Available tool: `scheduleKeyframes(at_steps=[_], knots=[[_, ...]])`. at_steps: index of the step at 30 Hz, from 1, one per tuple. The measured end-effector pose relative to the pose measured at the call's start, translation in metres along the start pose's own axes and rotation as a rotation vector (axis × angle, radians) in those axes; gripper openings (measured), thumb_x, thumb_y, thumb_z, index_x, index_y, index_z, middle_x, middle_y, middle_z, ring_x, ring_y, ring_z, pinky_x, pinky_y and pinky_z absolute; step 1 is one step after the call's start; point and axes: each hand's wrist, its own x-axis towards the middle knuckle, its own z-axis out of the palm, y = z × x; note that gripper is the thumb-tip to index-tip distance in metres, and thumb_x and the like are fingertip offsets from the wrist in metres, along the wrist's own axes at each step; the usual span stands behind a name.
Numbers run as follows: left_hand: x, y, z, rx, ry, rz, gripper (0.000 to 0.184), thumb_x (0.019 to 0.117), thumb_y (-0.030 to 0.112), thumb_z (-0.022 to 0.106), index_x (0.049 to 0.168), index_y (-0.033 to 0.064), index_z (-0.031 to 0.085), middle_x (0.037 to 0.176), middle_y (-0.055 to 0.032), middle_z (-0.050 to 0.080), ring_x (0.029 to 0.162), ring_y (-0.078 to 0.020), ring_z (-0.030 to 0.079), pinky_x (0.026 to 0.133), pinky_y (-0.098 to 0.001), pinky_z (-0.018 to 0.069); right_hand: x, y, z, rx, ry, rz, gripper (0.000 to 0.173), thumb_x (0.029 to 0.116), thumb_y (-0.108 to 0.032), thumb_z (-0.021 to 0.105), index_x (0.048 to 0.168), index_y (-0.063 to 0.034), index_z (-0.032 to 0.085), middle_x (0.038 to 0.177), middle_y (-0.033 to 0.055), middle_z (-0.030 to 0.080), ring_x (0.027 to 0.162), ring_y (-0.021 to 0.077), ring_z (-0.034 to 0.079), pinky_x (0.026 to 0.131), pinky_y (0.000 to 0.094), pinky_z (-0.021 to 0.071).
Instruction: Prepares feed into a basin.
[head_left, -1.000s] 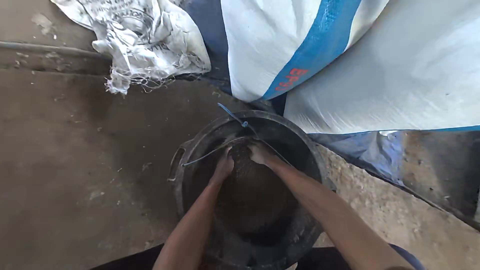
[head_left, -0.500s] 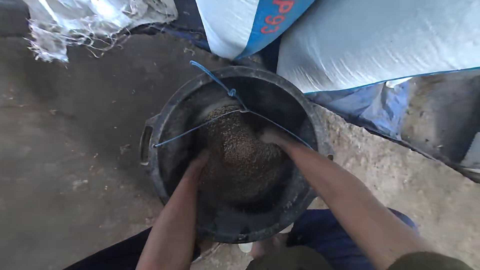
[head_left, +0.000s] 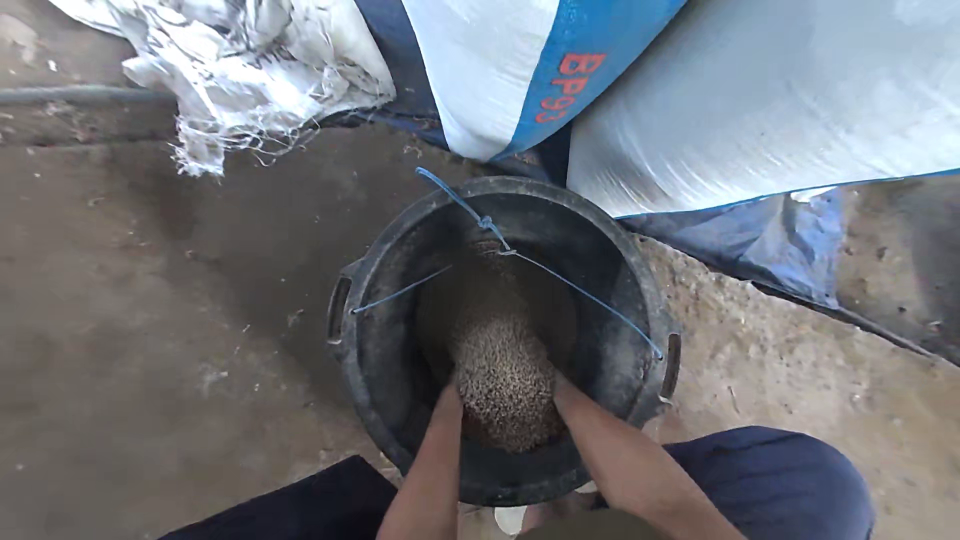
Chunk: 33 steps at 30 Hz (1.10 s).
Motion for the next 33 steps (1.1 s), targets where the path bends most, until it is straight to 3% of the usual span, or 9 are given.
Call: scheduleKeyframes(at_steps=[5,8,12,19,24,27,29,31,33], knots=[[0.015,0.02,-0.008,-0.072,0.028,0.059,0.049,0.1143,0.026,0.025,0.151,-0.0036,0.039,0.149,-0.0245,0.048,0.134,-0.029,0.049,0.111,-0.0441,0.041,0.012,-0.013,-0.024,0.443,-0.016,-0.24,0.043,0.1144,-0.017,0.026,0.144,0.0077,0.045,0.14,0.0218,0.056,0.123,0.0193,0.057,0.105,0.0317,0.0467],[0.061,0.023,-0.01,0.224,0.378,0.337,0.048,0.1114,0.024,0.041,0.147,-0.0073,0.045,0.148,-0.0289,0.049,0.139,-0.0371,0.048,0.117,-0.0492,0.0369,0.041,-0.054,-0.037,0.02,0.212,-0.439,0.046,0.1122,-0.009,0.033,0.155,0.0084,0.032,0.159,0.0281,0.037,0.148,0.0313,0.038,0.122,0.04,0.03],[0.113,0.016,0.001,0.06,0.506,0.518,0.061,0.1094,0.038,0.045,0.155,-0.0006,0.038,0.159,-0.0215,0.04,0.148,-0.0299,0.038,0.123,-0.0436,0.031,0.115,-0.081,-0.043,-0.245,0.635,-0.708,0.043,0.1077,-0.025,0.052,0.143,-0.0006,0.056,0.136,0.0221,0.064,0.126,0.0328,0.063,0.11,0.0479,0.0481],[0.1,0.063,0.051,-0.121,0.177,0.356,0.062,0.1047,0.038,0.057,0.151,-0.0004,0.044,0.152,-0.0206,0.048,0.143,-0.0293,0.044,0.118,-0.047,0.0359,0.135,-0.099,0.021,0.046,0.208,-0.665,0.044,0.1127,-0.018,0.038,0.147,0.009,0.047,0.15,0.0299,0.049,0.142,0.0371,0.046,0.12,0.0471,0.034],[0.043,0.071,0.058,-0.117,0.106,0.307,0.05,0.1054,0.012,0.055,0.149,-0.0078,0.04,0.146,-0.0257,0.05,0.132,-0.0263,0.052,0.111,-0.0399,0.0432,0.065,-0.066,0.013,0.374,-0.134,-0.448,0.049,0.1148,-0.022,0.019,0.151,0.0045,0.038,0.146,0.0199,0.052,0.126,0.0161,0.055,0.106,0.0297,0.0459],[0.029,0.066,0.039,0.016,0.271,0.34,0.034,0.1023,0.007,0.055,0.133,-0.0091,0.055,0.123,-0.0236,0.064,0.112,-0.0247,0.064,0.098,-0.0416,0.0516,0.05,-0.068,-0.008,0.124,0.079,-0.462,0.045,0.1129,-0.011,0.028,0.153,0.0073,0.035,0.152,0.0234,0.047,0.139,0.0204,0.048,0.115,0.0302,0.0387],[0.05,0.062,0.022,0.068,0.406,0.345,0.041,0.1079,0.014,0.047,0.143,-0.0081,0.048,0.138,-0.0278,0.057,0.128,-0.0322,0.056,0.109,-0.0467,0.0443,0.066,-0.082,-0.021,-0.274,0.359,-0.546,0.053,0.1027,-0.014,0.06,0.148,0.0087,0.045,0.145,0.0316,0.053,0.138,0.0377,0.051,0.118,0.0455,0.0377],[0.088,0.066,0.016,-0.061,0.454,0.442,0.052,0.1128,0.025,0.036,0.156,-0.0041,0.031,0.16,-0.0255,0.035,0.15,-0.0318,0.034,0.124,-0.0441,0.0258,0.097,-0.093,-0.024,-0.296,0.566,-0.691,0.05,0.1044,-0.024,0.059,0.146,0.002,0.052,0.137,0.0266,0.061,0.129,0.0374,0.06,0.113,0.0498,0.0448],[0.117,0.083,0.025,-0.149,0.447,0.482,0.058,0.1124,0.038,0.034,0.158,0.0015,0.032,0.162,-0.0213,0.034,0.152,-0.0316,0.03,0.123,-0.0481,0.0247,0.126,-0.116,-0.015,-0.195,0.625,-0.784,0.043,0.1096,-0.024,0.049,0.143,0.0019,0.056,0.136,0.0259,0.063,0.127,0.0386,0.061,0.111,0.0524,0.0445]])
